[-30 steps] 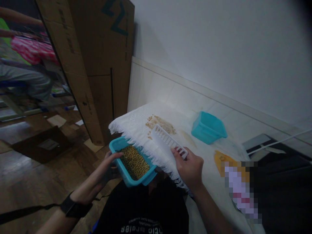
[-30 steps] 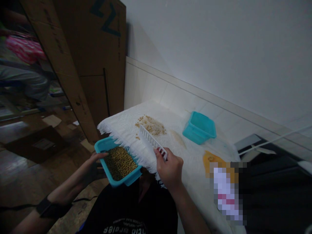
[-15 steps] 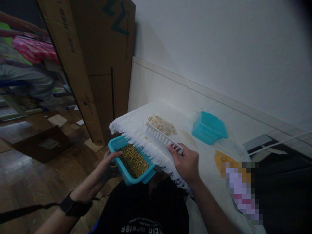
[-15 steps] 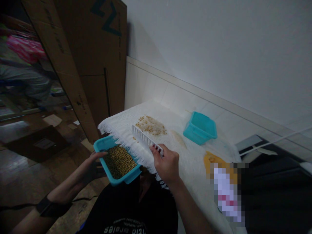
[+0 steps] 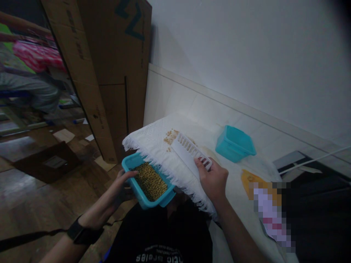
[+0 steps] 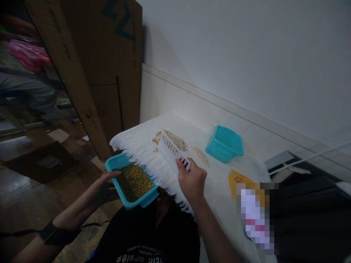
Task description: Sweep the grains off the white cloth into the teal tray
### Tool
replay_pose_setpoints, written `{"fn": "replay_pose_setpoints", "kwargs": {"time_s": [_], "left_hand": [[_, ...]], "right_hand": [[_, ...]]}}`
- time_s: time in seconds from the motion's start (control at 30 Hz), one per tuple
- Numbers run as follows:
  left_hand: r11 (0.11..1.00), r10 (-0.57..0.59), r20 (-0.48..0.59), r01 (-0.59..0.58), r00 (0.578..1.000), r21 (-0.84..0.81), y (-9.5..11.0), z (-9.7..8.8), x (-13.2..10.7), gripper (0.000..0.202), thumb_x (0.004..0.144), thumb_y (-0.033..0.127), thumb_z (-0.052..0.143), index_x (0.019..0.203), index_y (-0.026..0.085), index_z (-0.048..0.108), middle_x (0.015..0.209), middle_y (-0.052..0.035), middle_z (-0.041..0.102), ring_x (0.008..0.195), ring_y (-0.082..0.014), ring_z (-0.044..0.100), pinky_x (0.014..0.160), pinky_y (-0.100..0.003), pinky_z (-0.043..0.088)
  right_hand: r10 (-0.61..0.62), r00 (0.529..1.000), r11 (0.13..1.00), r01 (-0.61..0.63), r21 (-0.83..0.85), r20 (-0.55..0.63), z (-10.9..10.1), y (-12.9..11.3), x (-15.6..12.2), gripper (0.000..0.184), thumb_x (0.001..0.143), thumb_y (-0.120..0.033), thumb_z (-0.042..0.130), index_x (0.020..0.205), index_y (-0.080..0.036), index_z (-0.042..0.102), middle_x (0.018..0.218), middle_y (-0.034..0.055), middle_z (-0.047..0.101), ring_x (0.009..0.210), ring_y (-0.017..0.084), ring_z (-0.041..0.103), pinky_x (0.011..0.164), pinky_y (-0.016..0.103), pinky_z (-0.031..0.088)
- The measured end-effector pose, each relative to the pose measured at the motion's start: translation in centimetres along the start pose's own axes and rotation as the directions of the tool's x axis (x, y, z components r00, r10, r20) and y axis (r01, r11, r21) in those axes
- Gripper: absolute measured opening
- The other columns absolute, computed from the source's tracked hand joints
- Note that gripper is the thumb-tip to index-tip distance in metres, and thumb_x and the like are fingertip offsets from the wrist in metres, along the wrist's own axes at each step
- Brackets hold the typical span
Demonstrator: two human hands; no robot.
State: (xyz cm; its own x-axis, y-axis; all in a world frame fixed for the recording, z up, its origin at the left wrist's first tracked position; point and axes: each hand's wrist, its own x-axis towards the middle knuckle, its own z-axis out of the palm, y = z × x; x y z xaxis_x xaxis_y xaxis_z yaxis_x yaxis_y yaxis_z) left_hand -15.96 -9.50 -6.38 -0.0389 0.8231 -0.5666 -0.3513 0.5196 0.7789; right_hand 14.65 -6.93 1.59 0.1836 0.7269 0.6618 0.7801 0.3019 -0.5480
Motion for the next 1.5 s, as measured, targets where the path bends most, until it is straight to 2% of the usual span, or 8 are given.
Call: {"fn": "replay_pose_setpoints", "kwargs": {"time_s": [0.3, 0.7, 0.9, 1.03, 1.2, 1.3, 1.4, 1.5], "left_hand": [[1.000, 0.008, -0.005, -0.008, 1.000, -0.019, 0.2, -0.2, 0.0, 0.069, 0.080, 0.052, 0.091, 0.138, 0.030, 0.060, 0.114, -0.0108, 0.078, 0.089, -0.0323, 0.082, 0.084, -0.049, 0.068], [1.000, 0.015, -0.036, -0.016, 0.999, -0.008, 0.7, -1.1, 0.7, 0.062, 0.086, 0.047, 0.087, 0.139, 0.030, 0.059, 0.121, -0.0110, 0.076, 0.087, -0.0295, 0.081, 0.080, -0.047, 0.069], [1.000, 0.013, -0.034, -0.013, 0.999, 0.000, 1.0, -1.1, 0.4, 0.062, 0.086, 0.047, 0.087, 0.139, 0.030, 0.059, 0.116, -0.0103, 0.077, 0.089, -0.0316, 0.082, 0.080, -0.048, 0.069], [0.999, 0.039, -0.032, -0.039, 0.999, -0.003, 0.9, -0.8, 0.1, 0.064, 0.083, 0.049, 0.089, 0.137, 0.030, 0.062, 0.125, -0.0126, 0.077, 0.098, -0.0339, 0.082, 0.083, -0.049, 0.069], [1.000, 0.018, -0.010, -0.018, 1.000, 0.000, 0.7, -0.6, 0.1, 0.071, 0.080, 0.052, 0.091, 0.140, 0.031, 0.060, 0.115, -0.0119, 0.079, 0.094, -0.0351, 0.083, 0.083, -0.050, 0.069], [1.000, 0.010, -0.011, -0.010, 1.000, 0.002, 0.6, -0.6, 0.1, 0.069, 0.081, 0.050, 0.090, 0.139, 0.030, 0.060, 0.113, -0.0114, 0.079, 0.092, -0.0342, 0.083, 0.082, -0.048, 0.069], [1.000, -0.016, -0.025, 0.016, 1.000, 0.007, 0.6, -0.5, 0.1, 0.067, 0.082, 0.049, 0.089, 0.139, 0.029, 0.060, 0.112, -0.0111, 0.079, 0.087, -0.0324, 0.082, 0.080, -0.047, 0.069], [1.000, 0.002, -0.026, -0.001, 1.000, 0.014, 0.6, -0.3, -0.1, 0.065, 0.083, 0.048, 0.089, 0.138, 0.029, 0.060, 0.113, -0.0098, 0.078, 0.088, -0.0315, 0.082, 0.080, -0.047, 0.069]], "right_hand": [[-0.006, 0.996, 1.000, 0.005, 0.008, 0.084, 2.1, 0.3, 0.6, 0.043, 0.099, -0.057, 0.067, 0.078, -0.022, 0.076, 0.062, 0.0046, 0.072, 0.056, 0.020, 0.067, 0.058, 0.028, 0.047], [-0.068, 0.983, 0.993, 0.050, 0.109, 0.172, 1.9, -0.4, 0.0, 0.040, 0.099, -0.054, 0.071, 0.078, -0.020, 0.079, 0.055, -0.0007, 0.065, 0.049, 0.015, 0.058, 0.054, 0.025, 0.046], [-0.127, 0.965, 0.979, 0.085, 0.186, 0.228, 1.1, -0.9, -0.8, 0.032, 0.100, -0.046, 0.072, 0.084, -0.022, 0.084, 0.064, 0.0014, 0.075, 0.054, 0.016, 0.067, 0.058, 0.024, 0.053], [-0.152, 0.962, 0.971, 0.102, 0.217, 0.225, 0.7, -1.5, -1.5, 0.029, 0.100, -0.045, 0.073, 0.087, -0.022, 0.086, 0.068, 0.0031, 0.079, 0.056, 0.017, 0.071, 0.057, 0.024, 0.054], [-0.106, 0.964, 0.976, 0.054, 0.210, 0.245, 0.2, -1.7, -1.7, 0.035, 0.099, -0.049, 0.073, 0.082, -0.021, 0.083, 0.059, -0.0001, 0.071, 0.049, 0.015, 0.063, 0.053, 0.023, 0.050], [-0.037, 0.984, 0.983, 0.004, 0.182, 0.176, 0.3, -1.6, -0.8, 0.037, 0.097, -0.051, 0.075, 0.078, -0.020, 0.081, 0.057, -0.0003, 0.069, 0.049, 0.015, 0.061, 0.051, 0.024, 0.047], [0.034, 0.995, 0.986, -0.048, 0.158, 0.091, 1.3, -1.5, 0.6, 0.035, 0.095, -0.051, 0.074, 0.083, -0.019, 0.082, 0.066, 0.0034, 0.077, 0.058, 0.020, 0.068, 0.056, 0.026, 0.052], [0.067, 0.994, 0.984, -0.081, 0.161, 0.091, 3.5, -1.7, 2.0, 0.034, 0.094, -0.051, 0.074, 0.086, -0.020, 0.083, 0.075, 0.0076, 0.082, 0.067, 0.025, 0.074, 0.062, 0.031, 0.056]]}}
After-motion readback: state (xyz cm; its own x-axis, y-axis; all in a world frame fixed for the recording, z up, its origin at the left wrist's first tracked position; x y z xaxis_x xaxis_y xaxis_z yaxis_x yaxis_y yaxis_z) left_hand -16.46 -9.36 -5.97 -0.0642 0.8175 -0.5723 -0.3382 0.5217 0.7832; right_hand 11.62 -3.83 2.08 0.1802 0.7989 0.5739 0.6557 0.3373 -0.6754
